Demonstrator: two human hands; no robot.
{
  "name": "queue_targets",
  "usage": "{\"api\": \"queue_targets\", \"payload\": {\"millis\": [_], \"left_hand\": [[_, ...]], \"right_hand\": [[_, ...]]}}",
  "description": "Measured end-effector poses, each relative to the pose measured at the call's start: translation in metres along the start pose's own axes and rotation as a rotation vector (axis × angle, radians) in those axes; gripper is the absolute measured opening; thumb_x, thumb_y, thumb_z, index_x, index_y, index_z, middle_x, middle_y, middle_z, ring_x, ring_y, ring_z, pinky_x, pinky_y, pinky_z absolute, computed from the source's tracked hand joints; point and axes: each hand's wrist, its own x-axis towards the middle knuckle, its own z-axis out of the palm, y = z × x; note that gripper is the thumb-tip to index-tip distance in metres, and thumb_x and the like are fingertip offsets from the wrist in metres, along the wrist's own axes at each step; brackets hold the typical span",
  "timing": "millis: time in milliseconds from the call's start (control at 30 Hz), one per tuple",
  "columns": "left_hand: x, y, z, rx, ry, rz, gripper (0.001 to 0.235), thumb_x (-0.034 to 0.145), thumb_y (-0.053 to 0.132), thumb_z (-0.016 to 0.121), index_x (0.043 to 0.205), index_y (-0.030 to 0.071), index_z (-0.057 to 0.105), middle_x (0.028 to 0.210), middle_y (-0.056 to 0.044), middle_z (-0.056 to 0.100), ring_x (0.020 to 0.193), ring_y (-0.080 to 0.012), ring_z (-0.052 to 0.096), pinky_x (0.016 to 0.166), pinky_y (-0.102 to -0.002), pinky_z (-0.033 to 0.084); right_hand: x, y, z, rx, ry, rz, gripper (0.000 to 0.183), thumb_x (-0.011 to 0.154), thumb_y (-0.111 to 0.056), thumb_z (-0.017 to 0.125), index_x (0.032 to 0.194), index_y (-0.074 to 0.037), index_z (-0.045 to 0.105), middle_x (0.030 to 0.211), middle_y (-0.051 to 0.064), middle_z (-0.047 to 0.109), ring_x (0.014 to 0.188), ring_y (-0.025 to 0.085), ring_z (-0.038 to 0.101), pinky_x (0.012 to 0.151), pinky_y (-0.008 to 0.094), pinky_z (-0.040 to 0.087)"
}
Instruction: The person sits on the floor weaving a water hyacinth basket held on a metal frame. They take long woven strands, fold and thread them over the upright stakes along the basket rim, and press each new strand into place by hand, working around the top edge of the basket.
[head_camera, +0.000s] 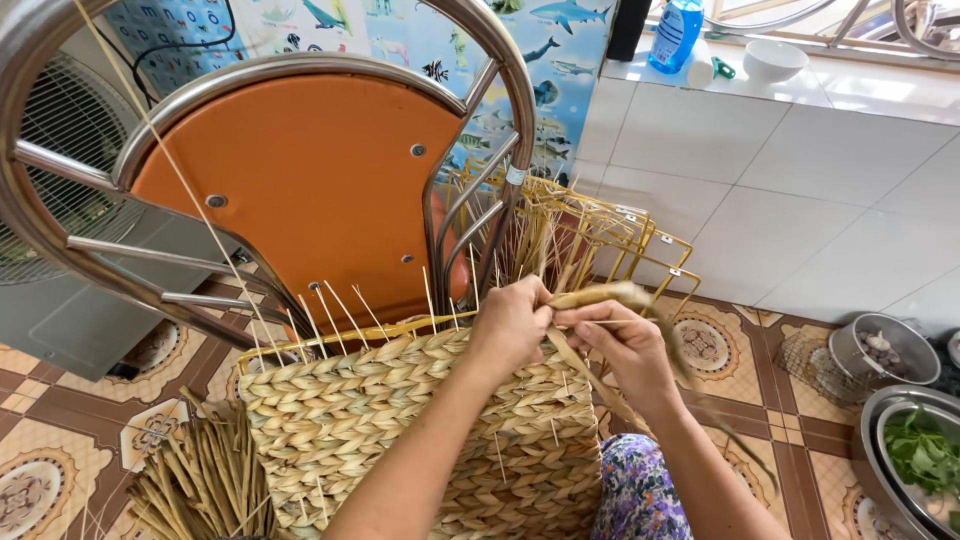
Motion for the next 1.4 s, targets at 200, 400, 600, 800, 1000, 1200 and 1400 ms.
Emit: {"api": "queue_targets", "payload": {"millis": [200,400,600,800,1000,1200,1400], "left_hand": [[0.007,-0.02,0.013,0.469,0.149,0.142,0.014,0.1,0.02,0.06,0.105,0.01,0.07,0.079,-0.01,0.075,0.066,-0.0215,0.074,0.064,-0.038,0.059],[-0.002,-0.015,0.002,0.477,0.114,0.24,0.02,0.098,0.017,0.059,0.112,0.018,0.073,0.086,-0.01,0.077,0.076,-0.0258,0.075,0.074,-0.042,0.059],[-0.023,-0.009,0.006,0.262,0.113,0.243,0.026,0.098,0.013,0.058,0.122,0.016,0.068,0.097,-0.01,0.077,0.074,-0.0229,0.075,0.067,-0.037,0.061],[-0.024,-0.063,0.048,-0.11,0.533,0.5,0.029,0.098,0.018,0.063,0.126,0.009,0.066,0.105,-0.008,0.075,0.075,-0.0111,0.076,0.059,-0.024,0.061],[-0.009,-0.039,0.043,0.291,0.539,0.541,0.02,0.095,0.016,0.07,0.112,0.007,0.071,0.095,-0.007,0.075,0.065,-0.0121,0.069,0.055,-0.025,0.058],[-0.015,-0.017,0.031,-0.195,0.364,0.236,0.01,0.096,0.008,0.065,0.102,0.007,0.072,0.081,-0.005,0.076,0.054,-0.0097,0.067,0.048,-0.024,0.056],[-0.015,0.003,0.01,-0.105,0.188,0.107,0.012,0.101,0.015,0.06,0.107,0.007,0.068,0.08,-0.009,0.077,0.053,-0.0096,0.068,0.047,-0.023,0.055]], "right_hand": [[0.009,-0.043,-0.007,-0.557,0.093,-0.145,0.03,0.093,-0.01,0.066,0.123,-0.013,0.068,0.134,0.002,0.071,0.093,0.01,0.07,0.076,0.025,0.059],[0.019,-0.057,0.002,-1.118,-0.078,-0.683,0.037,0.084,-0.021,0.074,0.118,-0.009,0.068,0.116,0.006,0.071,0.106,0.032,0.067,0.088,0.042,0.052],[0.021,-0.038,-0.005,-1.041,-0.049,-0.246,0.016,0.093,-0.021,0.071,0.102,-0.008,0.068,0.096,0.008,0.071,0.085,0.027,0.071,0.074,0.039,0.057],[0.022,-0.034,-0.005,-1.008,0.032,-0.191,0.02,0.091,-0.024,0.072,0.092,-0.006,0.064,0.089,0.007,0.071,0.08,0.024,0.073,0.072,0.037,0.058],[0.01,-0.032,-0.008,-1.005,0.024,-0.272,0.019,0.092,-0.022,0.071,0.094,-0.005,0.064,0.091,0.008,0.069,0.082,0.025,0.071,0.072,0.038,0.058],[-0.022,-0.035,0.003,-1.147,0.284,-0.614,0.014,0.092,-0.019,0.068,0.096,-0.006,0.068,0.096,0.01,0.069,0.091,0.026,0.067,0.083,0.041,0.053],[-0.029,-0.033,-0.009,-0.975,-0.025,0.028,0.018,0.091,-0.023,0.07,0.097,-0.006,0.068,0.086,0.008,0.069,0.072,0.023,0.07,0.069,0.038,0.058]]}}
